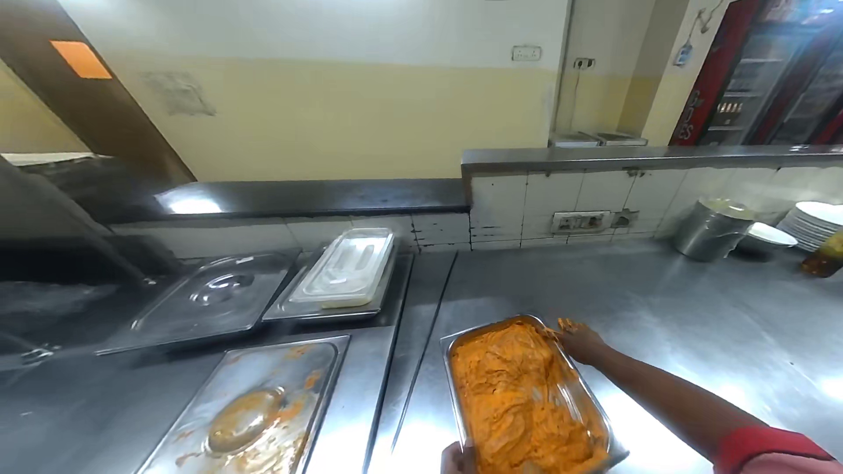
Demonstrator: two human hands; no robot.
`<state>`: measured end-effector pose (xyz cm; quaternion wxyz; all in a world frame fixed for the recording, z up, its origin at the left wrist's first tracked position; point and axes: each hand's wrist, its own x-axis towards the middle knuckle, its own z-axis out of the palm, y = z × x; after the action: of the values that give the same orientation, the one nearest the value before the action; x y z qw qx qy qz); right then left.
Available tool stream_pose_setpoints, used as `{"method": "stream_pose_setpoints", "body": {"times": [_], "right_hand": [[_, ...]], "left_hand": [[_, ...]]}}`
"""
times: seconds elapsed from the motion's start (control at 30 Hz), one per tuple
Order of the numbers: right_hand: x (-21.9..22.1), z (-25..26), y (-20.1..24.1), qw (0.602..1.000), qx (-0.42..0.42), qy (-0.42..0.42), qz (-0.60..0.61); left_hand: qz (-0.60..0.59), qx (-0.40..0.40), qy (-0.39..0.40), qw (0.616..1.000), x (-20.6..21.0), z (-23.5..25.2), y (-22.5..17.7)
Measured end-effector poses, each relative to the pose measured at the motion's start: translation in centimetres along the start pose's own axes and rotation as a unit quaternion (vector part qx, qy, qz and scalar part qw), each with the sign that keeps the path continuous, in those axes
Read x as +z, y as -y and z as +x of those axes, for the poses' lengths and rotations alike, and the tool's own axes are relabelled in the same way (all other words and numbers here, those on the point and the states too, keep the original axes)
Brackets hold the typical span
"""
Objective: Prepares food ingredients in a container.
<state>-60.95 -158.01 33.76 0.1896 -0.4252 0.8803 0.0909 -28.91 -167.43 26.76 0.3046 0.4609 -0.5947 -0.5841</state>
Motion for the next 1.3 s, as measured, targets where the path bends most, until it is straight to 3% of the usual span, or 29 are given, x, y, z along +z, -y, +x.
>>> {"method": "stream_pose_setpoints", "body": {"times": [0.23,0.43,0.6,0.77,0.9,1.1,1.2,1.3], "right_hand": [[3.9,-8.9,0.5,0.996,0.018,0.082,0.008],[6.0,-16.9,3.0,0.976,0.083,0.197,0.041],[8.7,-19.7,7.0,0.958,0.149,0.197,0.144],[10.4,-20.5,14.2,0.951,0.149,0.150,0.228],[9.3,-20.3,19.5,0.943,0.123,0.173,0.255],[4.4,-17.1,17.8,0.884,0.056,0.259,0.384],[1.6,-15.7,16.7,0.937,0.076,0.170,0.294],[3.3,-14.5,15.4,0.975,0.078,0.127,0.166]], "left_hand": [[0.019,-0.002,0.001,1.000,-0.3,0.2,-0.6],[0.003,-0.001,0.000,1.000,-0.1,0.1,-0.4],[-0.020,-0.005,-0.012,1.000,0.2,-0.3,-0.1],[-0.028,-0.016,-0.012,0.999,0.4,-0.5,-0.1],[-0.038,-0.021,-0.004,0.999,0.3,-0.8,-0.2],[-0.040,-0.035,0.029,0.998,-0.1,-0.7,-0.5],[-0.047,-0.049,0.054,0.996,-0.9,-0.7,0.0],[-0.062,-0.051,0.015,0.997,-1.8,-1.3,-0.2]]}}
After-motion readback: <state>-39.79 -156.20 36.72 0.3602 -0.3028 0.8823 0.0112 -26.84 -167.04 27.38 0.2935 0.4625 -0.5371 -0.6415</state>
